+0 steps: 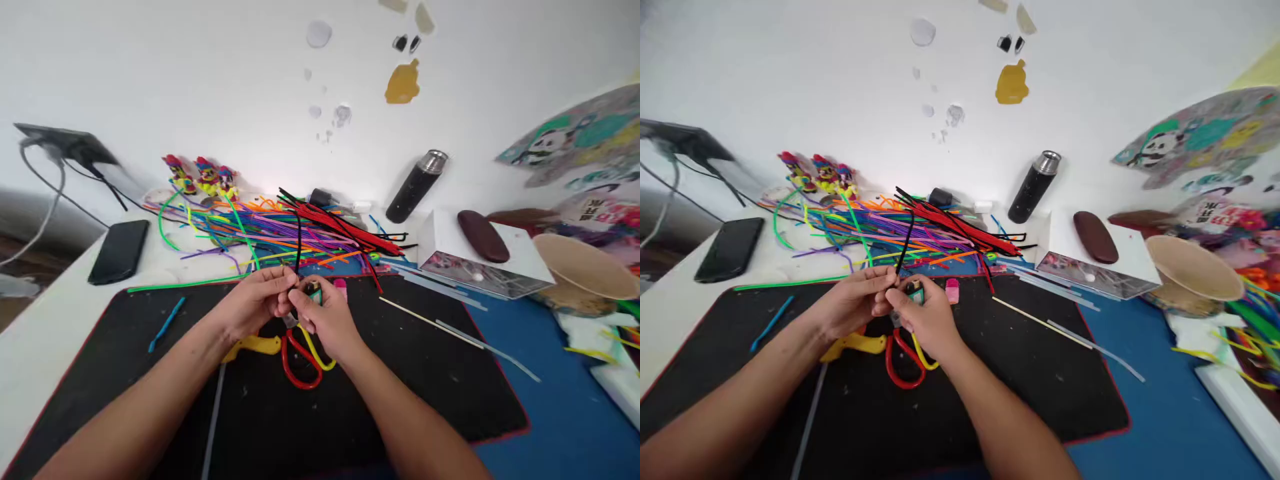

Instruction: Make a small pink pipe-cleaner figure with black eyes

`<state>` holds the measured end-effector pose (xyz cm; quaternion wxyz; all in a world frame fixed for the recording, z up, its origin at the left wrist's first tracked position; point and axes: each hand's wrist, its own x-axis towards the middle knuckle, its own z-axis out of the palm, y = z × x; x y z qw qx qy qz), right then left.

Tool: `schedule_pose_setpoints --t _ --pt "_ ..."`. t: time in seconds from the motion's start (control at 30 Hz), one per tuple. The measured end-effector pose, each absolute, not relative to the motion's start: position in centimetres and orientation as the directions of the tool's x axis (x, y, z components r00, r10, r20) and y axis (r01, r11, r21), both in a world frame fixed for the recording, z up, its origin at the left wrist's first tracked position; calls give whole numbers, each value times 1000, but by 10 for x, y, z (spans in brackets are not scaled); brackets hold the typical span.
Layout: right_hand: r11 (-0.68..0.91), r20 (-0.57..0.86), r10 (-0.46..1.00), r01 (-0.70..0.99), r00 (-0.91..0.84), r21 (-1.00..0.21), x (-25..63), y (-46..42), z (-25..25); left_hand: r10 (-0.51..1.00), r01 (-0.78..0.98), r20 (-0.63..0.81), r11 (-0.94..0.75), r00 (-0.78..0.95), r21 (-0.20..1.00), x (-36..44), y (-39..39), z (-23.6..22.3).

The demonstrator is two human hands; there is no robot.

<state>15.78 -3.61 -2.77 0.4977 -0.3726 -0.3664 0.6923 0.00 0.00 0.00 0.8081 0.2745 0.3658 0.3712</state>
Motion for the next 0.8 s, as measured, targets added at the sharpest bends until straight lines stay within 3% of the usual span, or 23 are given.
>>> schedule_pose_setpoints --t 0.27,0.8 --pt "-270 -176 955 -460 -237 -846 157 -35 -30 822 -422 -363 545 438 725 1 0 -4" --pt "-183 -167 983 -461 -75 -869 158 -33 -26 940 -452 -241 329 242 829 2 4 -9"
